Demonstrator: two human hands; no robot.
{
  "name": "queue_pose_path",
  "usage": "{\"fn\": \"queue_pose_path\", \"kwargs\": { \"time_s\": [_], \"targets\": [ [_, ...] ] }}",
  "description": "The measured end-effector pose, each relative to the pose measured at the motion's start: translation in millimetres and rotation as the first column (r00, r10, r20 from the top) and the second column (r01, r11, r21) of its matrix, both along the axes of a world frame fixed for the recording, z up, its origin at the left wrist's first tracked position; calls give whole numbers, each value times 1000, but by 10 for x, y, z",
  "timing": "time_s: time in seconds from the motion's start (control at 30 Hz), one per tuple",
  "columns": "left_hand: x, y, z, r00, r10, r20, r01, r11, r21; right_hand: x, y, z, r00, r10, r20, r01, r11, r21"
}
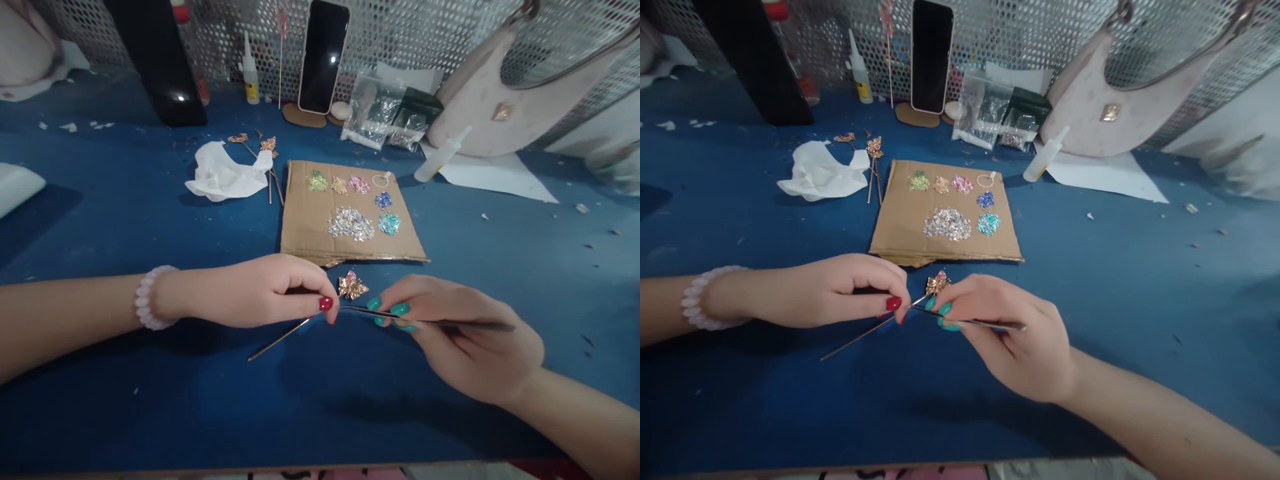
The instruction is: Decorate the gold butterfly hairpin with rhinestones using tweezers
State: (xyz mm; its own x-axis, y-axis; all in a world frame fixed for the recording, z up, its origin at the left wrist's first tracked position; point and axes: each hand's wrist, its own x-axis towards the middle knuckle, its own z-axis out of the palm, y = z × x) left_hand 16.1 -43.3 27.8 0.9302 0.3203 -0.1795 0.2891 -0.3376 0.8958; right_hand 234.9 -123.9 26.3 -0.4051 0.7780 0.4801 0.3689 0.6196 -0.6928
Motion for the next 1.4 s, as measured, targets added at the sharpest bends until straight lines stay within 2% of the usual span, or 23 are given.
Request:
{"fn": "queue_pose_path", "kwargs": {
  "time_s": [1.4],
  "targets": [
    [5, -10, 31, 999, 27, -43, -29, 998, -58, 35, 1, 40, 995, 92, 42, -91, 996, -24]
  ]
}}
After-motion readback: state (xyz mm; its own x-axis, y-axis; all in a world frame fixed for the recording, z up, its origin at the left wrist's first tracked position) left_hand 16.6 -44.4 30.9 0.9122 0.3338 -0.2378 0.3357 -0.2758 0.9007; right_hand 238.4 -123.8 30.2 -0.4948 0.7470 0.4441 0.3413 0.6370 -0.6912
